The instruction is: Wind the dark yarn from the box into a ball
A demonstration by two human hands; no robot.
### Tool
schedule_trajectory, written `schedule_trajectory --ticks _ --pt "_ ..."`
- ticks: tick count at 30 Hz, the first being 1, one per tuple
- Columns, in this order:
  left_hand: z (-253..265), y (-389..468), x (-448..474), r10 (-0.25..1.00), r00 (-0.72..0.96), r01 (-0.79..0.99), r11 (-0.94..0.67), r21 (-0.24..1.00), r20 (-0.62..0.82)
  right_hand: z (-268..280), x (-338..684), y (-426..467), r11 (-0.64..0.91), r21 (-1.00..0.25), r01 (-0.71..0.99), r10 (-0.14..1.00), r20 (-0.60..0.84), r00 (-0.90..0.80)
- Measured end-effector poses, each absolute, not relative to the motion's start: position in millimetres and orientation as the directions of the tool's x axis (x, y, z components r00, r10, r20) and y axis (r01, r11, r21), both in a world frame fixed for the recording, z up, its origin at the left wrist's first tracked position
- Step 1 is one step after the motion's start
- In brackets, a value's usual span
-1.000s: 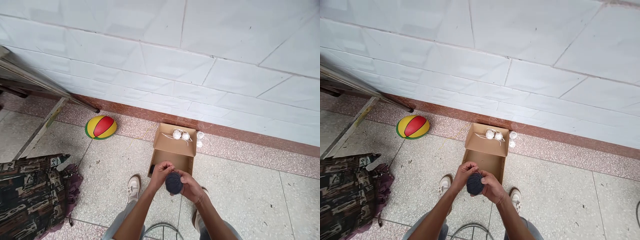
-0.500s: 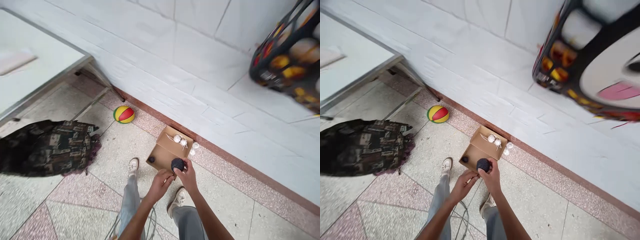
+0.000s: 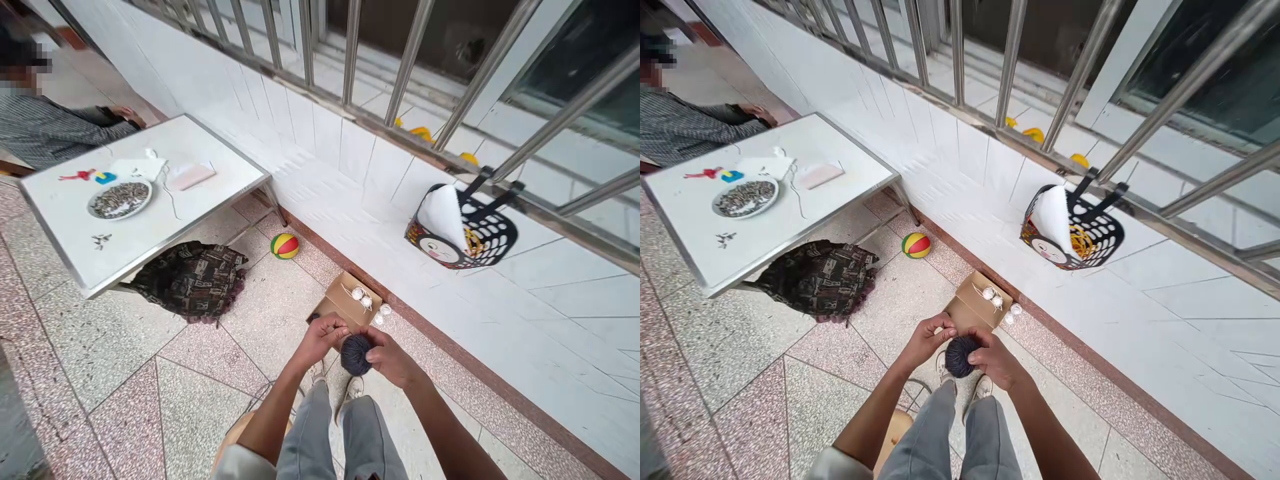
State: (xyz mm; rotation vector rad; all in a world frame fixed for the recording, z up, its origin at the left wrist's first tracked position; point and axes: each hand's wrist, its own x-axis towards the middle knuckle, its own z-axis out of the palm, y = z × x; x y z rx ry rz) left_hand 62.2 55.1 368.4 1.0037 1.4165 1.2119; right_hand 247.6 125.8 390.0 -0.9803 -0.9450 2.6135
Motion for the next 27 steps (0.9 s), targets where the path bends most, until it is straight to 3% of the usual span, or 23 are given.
schedule_trajectory --ticks 4,8,13,17,21,24,27 --pt "407.0 39.1 80.4 0.947 -0.284 -0.074 0.134 0.988 -0.149 450.4 261.5 113.5 -0.802 -0.583 -0.128 0.428 -0.411 -0.805" --pt "427.0 16.1 108.2 0.919 -0.378 -0.040 0.105 0.994 -0.113 490.9 270.1 110.0 -0.684 -0.699 -0.209 0.552 -0.308 -0.775" --pt "453.1 -9.2 146.0 0.888 -0.460 0.151 0.074 0.986 0.004 511.8 267.1 107.1 -0.457 -0.849 -0.266 0.708 -0.167 -0.686" --pt "476.4 -26.3 163.9 0.889 -0.446 0.316 0.044 0.948 0.107 503.8 261.9 102.3 -0.157 -0.974 -0.161 0.815 -0.035 -0.578" --pt "498.4 -41.3 166.7 0.910 -0.378 0.428 0.006 0.904 0.173 488.6 260.6 99.3 0.043 -0.999 -0.008 0.804 0.039 -0.593" --pt "512.4 -52.1 164.5 0.922 -0.339 0.473 -0.004 0.881 0.187 485.7 262.0 94.3 0.121 -0.990 0.073 0.791 0.052 -0.610" --pt "521.4 -60.7 159.6 0.925 -0.322 0.474 -0.028 0.880 0.203 492.2 265.3 83.3 0.105 -0.983 0.152 0.746 -0.023 -0.666"
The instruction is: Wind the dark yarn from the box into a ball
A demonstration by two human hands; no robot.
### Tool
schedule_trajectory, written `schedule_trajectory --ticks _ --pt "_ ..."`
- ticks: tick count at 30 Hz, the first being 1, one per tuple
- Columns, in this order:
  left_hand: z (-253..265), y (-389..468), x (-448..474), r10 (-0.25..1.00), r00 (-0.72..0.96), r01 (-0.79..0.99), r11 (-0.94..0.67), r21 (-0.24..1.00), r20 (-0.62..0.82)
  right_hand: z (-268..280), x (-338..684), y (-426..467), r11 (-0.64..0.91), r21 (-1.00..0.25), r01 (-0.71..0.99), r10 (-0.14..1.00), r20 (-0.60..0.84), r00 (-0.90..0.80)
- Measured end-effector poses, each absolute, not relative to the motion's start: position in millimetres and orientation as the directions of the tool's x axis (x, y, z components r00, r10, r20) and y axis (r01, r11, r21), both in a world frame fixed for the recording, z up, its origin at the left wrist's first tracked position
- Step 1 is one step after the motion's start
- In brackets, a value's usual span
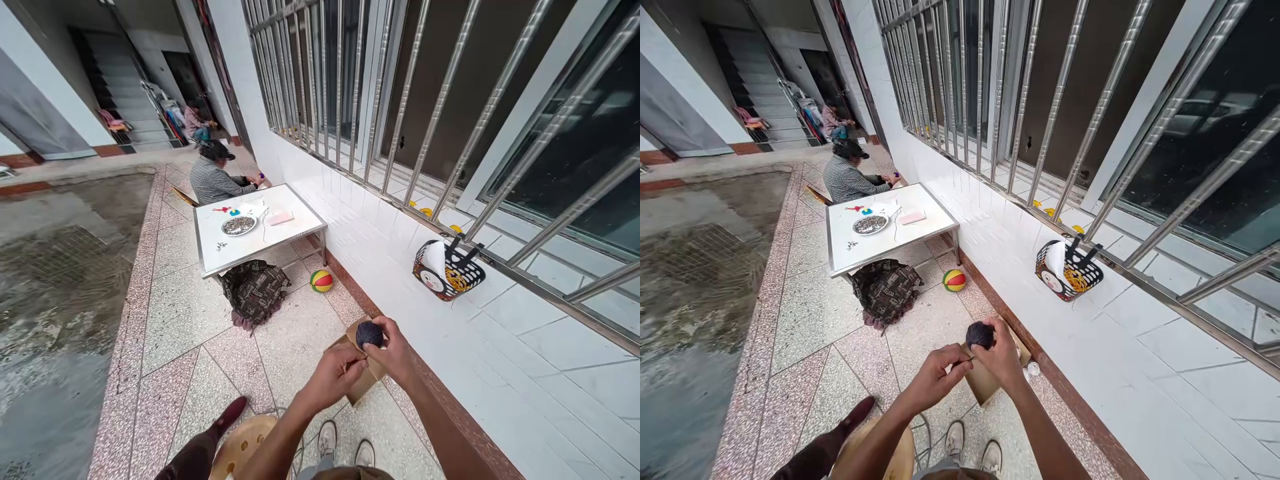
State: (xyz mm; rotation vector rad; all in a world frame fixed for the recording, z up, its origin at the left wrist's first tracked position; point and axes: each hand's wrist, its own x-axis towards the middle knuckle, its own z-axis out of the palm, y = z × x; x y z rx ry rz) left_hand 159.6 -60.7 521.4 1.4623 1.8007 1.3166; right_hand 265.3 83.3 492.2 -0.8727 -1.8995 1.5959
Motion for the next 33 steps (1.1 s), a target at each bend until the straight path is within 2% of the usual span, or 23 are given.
schedule_trajectory --ticks 3,6,11,14,16,21,26,29,33 --pt "526.3 -62.7 151.1 0.914 -0.353 0.454 -0.018 0.891 0.199 501.9 272.9 70.9 -0.009 -0.987 0.163 0.626 -0.133 -0.769" --pt "530.3 -53.0 140.9 0.907 -0.375 0.415 -0.022 0.909 0.193 509.7 285.3 65.5 -0.205 -0.975 0.083 0.527 -0.181 -0.830" --pt "529.9 -19.7 134.0 0.924 -0.328 0.290 -0.100 0.952 0.197 519.2 307.5 70.5 -0.455 -0.890 -0.014 0.501 -0.244 -0.830" --pt "517.7 -5.4 138.0 0.924 -0.354 0.180 -0.085 0.980 0.145 526.2 316.5 71.4 -0.552 -0.831 -0.069 0.505 -0.267 -0.821" --pt "505.5 -1.0 142.3 0.922 -0.374 0.105 -0.063 0.992 0.098 531.6 319.8 70.5 -0.576 -0.805 -0.140 0.548 -0.254 -0.797" --pt "482.0 5.2 157.7 0.950 -0.305 0.063 -0.045 0.997 0.062 540.7 320.9 75.5 -0.441 -0.865 -0.240 0.713 -0.176 -0.679" --pt "487.9 27.3 181.1 0.960 -0.245 0.190 -0.088 0.978 0.134 531.4 315.9 93.7 -0.103 -0.979 -0.178 0.906 -0.018 -0.423" --pt "494.0 39.8 195.0 0.962 -0.238 0.262 -0.068 0.963 0.133 519.6 316.0 105.8 -0.007 -0.997 -0.080 0.936 0.022 -0.350" --pt "492.7 34.1 206.7 0.950 -0.306 0.265 0.021 0.964 0.063 501.3 320.6 118.9 0.008 -1.000 -0.007 0.932 0.009 -0.362"
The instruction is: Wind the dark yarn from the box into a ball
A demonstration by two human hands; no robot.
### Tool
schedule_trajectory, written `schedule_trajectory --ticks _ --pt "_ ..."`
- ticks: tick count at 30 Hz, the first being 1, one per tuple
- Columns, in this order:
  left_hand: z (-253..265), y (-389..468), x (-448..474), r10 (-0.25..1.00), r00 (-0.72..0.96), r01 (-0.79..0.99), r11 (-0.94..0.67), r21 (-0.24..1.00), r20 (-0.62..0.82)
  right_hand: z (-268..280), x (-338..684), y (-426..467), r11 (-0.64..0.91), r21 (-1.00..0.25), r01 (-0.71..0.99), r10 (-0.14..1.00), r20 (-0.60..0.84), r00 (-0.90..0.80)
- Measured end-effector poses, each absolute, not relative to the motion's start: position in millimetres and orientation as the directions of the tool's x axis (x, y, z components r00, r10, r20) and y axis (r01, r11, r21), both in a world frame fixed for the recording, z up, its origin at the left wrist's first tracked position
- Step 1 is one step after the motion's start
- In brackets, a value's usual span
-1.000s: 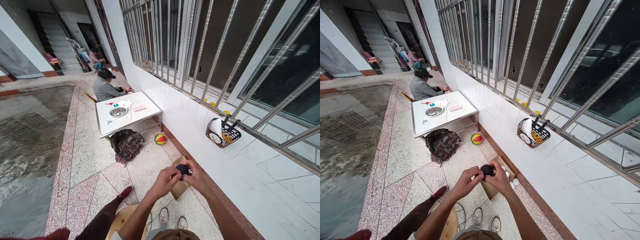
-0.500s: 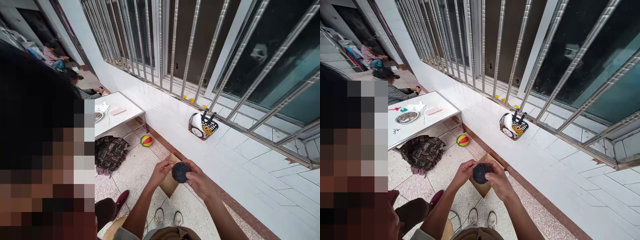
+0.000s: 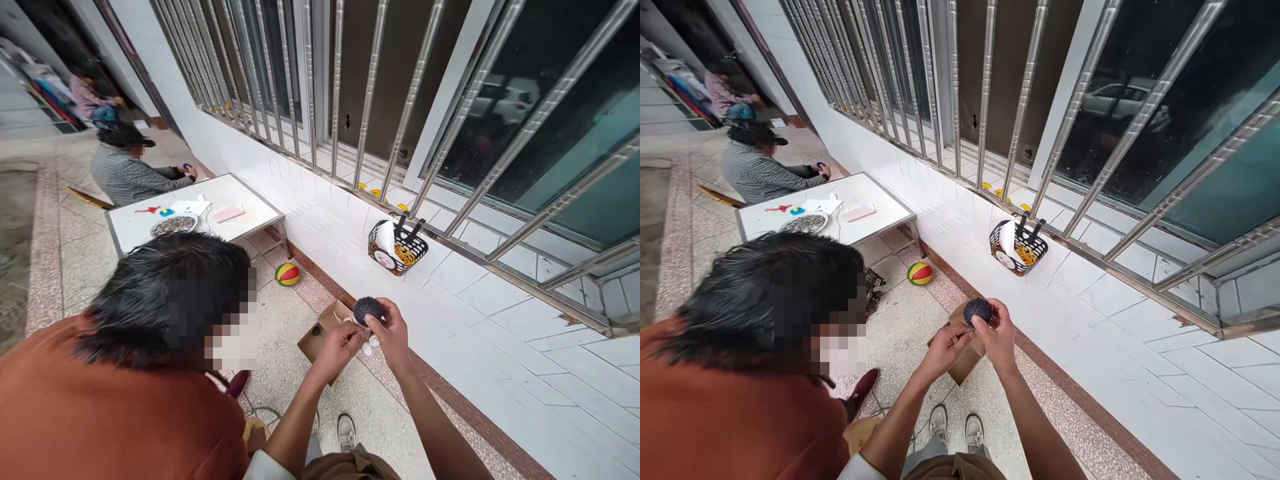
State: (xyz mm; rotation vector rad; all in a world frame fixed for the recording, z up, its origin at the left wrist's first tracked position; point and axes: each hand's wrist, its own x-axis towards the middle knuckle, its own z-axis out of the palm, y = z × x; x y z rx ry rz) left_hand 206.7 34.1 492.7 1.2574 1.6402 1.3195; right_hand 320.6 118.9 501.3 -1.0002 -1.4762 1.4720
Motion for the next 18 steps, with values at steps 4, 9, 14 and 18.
schedule_trajectory --ticks 4,9,14,18 --pt "492.8 5.6 212.8 0.939 -0.343 0.234 0.061 0.970 0.024 484.3 323.8 119.6 0.121 -0.984 0.133 0.895 0.050 -0.443" --pt "504.7 -27.9 209.9 0.927 -0.373 0.193 0.051 0.980 0.026 476.7 331.5 98.2 0.151 -0.961 0.232 0.809 -0.015 -0.588" --pt "509.5 -39.4 196.8 0.927 -0.375 0.185 0.051 0.981 0.023 486.1 351.4 72.6 -0.197 -0.975 0.106 0.571 -0.202 -0.795" --pt "496.8 -38.8 192.2 0.926 -0.376 0.151 0.045 0.987 0.016 495.8 362.2 56.8 -0.539 -0.840 0.065 0.420 -0.335 -0.843"
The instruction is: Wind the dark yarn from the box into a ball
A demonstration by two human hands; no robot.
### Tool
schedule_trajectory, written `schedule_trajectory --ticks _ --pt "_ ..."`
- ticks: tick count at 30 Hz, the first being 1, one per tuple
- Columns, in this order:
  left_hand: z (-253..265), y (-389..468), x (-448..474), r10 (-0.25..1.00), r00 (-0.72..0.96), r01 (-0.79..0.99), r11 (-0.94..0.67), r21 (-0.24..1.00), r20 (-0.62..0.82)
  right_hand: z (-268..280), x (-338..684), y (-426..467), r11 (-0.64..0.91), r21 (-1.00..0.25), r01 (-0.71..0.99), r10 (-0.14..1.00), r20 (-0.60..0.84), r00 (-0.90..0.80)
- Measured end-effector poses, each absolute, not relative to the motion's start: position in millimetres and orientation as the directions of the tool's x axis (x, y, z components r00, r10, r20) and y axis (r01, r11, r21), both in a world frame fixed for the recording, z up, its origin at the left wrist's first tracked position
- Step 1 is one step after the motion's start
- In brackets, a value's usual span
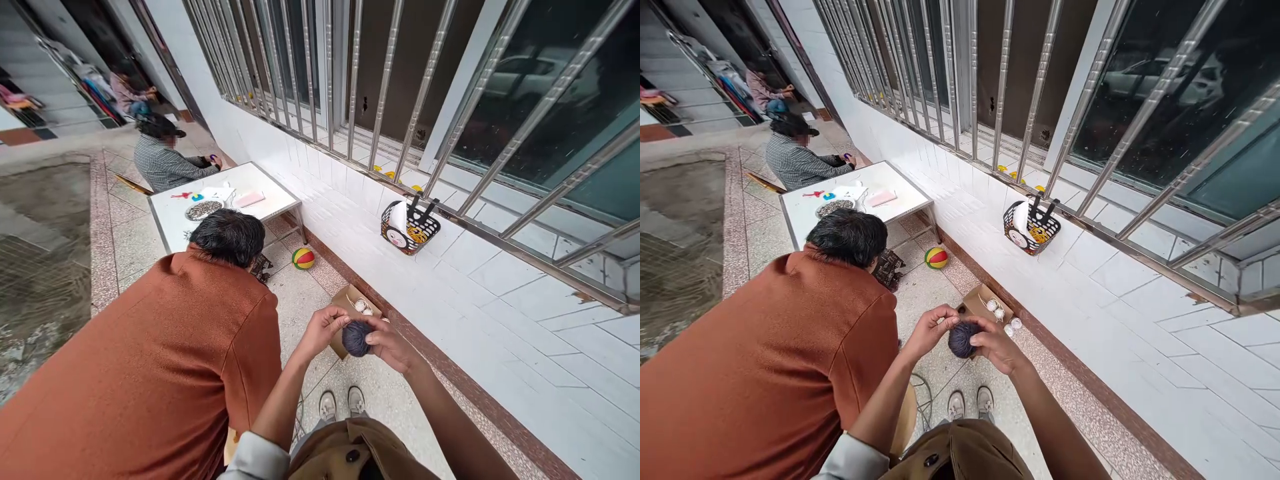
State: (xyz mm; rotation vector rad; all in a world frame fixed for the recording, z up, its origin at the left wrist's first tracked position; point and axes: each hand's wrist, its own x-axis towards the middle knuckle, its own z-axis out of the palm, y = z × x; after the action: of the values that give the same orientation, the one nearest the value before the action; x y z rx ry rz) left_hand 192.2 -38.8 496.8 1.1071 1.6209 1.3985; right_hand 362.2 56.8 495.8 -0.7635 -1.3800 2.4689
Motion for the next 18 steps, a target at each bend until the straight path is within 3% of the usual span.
schedule_trajectory --ticks 2,4,9,13,18 --pt "486.1 -38.6 193.3 0.909 -0.417 0.124 0.042 0.991 0.013 501.0 362.8 51.1 -0.616 -0.788 0.018 0.420 -0.347 -0.839" --pt "475.9 -39.7 196.4 0.903 -0.429 0.109 0.042 0.993 0.009 507.3 361.0 48.1 -0.616 -0.785 -0.070 0.500 -0.320 -0.805" --pt "471.0 -50.4 209.9 0.921 -0.387 0.184 0.037 0.982 0.037 517.3 351.8 53.0 -0.380 -0.898 -0.223 0.777 -0.179 -0.604" --pt "490.1 -60.0 219.5 0.950 -0.297 0.287 -0.008 0.958 0.097 507.5 346.7 61.5 -0.045 -0.996 -0.082 0.882 -0.001 -0.472" --pt "514.0 -63.5 219.4 0.945 -0.305 0.319 -0.013 0.948 0.115 497.0 352.8 61.6 0.167 -0.975 0.149 0.813 0.050 -0.580"
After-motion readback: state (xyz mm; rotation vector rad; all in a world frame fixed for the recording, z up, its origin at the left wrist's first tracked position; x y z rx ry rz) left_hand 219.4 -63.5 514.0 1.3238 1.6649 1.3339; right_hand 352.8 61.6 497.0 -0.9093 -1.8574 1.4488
